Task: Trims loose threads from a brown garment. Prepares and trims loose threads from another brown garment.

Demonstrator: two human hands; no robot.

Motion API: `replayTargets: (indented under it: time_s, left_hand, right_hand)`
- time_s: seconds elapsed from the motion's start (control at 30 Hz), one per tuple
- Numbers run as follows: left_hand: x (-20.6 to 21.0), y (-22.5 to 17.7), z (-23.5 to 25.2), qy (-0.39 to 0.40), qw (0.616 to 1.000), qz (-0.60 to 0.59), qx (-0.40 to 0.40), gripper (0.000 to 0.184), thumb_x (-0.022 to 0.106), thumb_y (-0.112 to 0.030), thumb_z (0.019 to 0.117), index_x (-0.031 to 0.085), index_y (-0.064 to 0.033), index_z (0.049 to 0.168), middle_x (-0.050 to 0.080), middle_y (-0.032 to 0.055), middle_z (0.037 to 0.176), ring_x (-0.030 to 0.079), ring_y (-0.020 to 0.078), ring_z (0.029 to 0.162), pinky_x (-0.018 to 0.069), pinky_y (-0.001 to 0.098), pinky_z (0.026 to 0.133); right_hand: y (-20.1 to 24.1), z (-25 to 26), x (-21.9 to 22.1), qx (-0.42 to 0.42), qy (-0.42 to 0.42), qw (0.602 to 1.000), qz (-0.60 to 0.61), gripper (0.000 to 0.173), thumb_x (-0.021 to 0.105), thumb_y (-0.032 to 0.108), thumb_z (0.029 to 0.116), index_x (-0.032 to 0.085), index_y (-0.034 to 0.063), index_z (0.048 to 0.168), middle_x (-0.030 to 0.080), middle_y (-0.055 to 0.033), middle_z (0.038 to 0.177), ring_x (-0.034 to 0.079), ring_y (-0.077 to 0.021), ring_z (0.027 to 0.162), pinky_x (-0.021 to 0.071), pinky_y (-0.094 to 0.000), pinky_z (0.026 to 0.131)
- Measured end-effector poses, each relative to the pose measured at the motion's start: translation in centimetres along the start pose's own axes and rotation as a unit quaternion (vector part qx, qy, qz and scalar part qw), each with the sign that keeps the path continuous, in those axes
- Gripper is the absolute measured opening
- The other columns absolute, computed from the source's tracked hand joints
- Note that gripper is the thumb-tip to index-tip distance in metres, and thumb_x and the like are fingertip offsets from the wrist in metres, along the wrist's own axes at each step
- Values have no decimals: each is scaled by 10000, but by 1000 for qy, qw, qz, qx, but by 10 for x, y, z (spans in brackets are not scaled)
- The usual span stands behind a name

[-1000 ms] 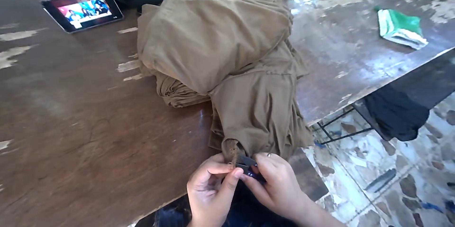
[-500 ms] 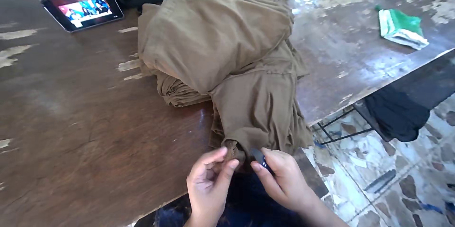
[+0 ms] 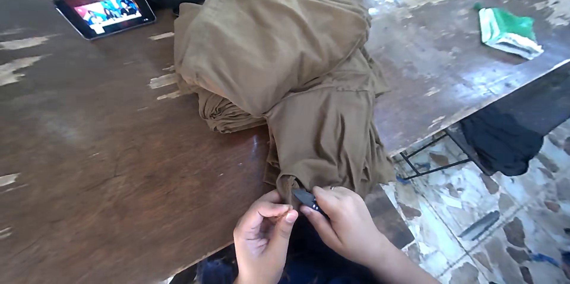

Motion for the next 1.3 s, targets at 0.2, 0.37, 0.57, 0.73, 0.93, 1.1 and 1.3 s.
replayTargets:
  time_s: [0.2, 0.37, 0.57, 0.73, 0.93, 1.1, 1.3]
  left_hand:
    - [-11, -1, -7, 86, 994, -65, 2, 142, 676, -150, 974, 750, -187, 1089, 614, 27, 1401, 663, 144, 1154, 578, 309, 950]
    - [-13, 4, -5, 48, 999, -7, 11, 67, 629, -214, 975, 696, -214, 987, 682, -68, 1220, 641, 42, 1116, 537, 206, 906]
    - [-11, 0, 4, -4, 997, 74, 35, 164, 741, -4, 893, 679, -128, 982, 745, -43, 987, 705, 8, 877, 589, 162, 777]
    - [-34, -9, 6, 146, 938, 285, 132, 106, 728, -1, 891, 644, -44, 844, 747, 33, 953, 710, 105, 963, 584, 219, 879]
    - [-36, -7, 6, 193, 915, 348, 63, 75, 668, -50, 939, 707, -60, 876, 764, 19, 947, 704, 71, 936, 555, 183, 878]
    - [-37, -6, 7, 123, 908, 399, 42, 53, 670, -55, 923, 718, -46, 902, 771, 40, 971, 719, 62, 955, 565, 174, 886]
    - [-38, -6, 4, 199, 917, 345, 5, 27, 550, -70, 980, 567, -87, 993, 680, 24, 1008, 647, 19, 918, 537, 130, 792]
  right_hand:
    - [-12, -4, -9, 21, -4, 997, 69, 474, 388, 437, 1093, 549, 91, 813, 452, 1, 597, 480, -88, 543, 399, -252, 511]
    - [-22, -4, -3, 27, -62, 997, 38, 451, 584, 483, 1011, 575, 54, 873, 562, -70, 779, 546, -127, 701, 470, -244, 643]
    - [-31, -1, -14, -36, -121, 975, 185, 109, 602, 105, 892, 511, 91, 950, 592, -57, 1126, 598, -59, 1011, 507, -162, 857]
    - [-47, -10, -47, -22, -81, 968, 236, 32, 529, 149, 947, 531, 144, 979, 703, 32, 920, 680, -36, 853, 563, -196, 775]
    - [-39, -14, -16, -29, 97, 995, -28, 478, 478, 524, 1045, 589, 88, 883, 566, -100, 876, 570, -270, 847, 490, -400, 747]
    - [-33, -16, -11, -42, 109, 988, -99, 529, 428, 578, 1041, 609, 121, 844, 565, -91, 901, 569, -291, 867, 482, -410, 717]
    - [-32, -15, -12, -45, 126, 985, -112, 522, 406, 540, 1058, 599, 123, 811, 564, -92, 904, 574, -289, 874, 486, -402, 714]
Point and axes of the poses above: each hand's wrist, its own z-axis towards the middle knuckle, its own x-axis out of the palm, y = z × x, the point moved 3 cm from there along z, towards the middle knuckle
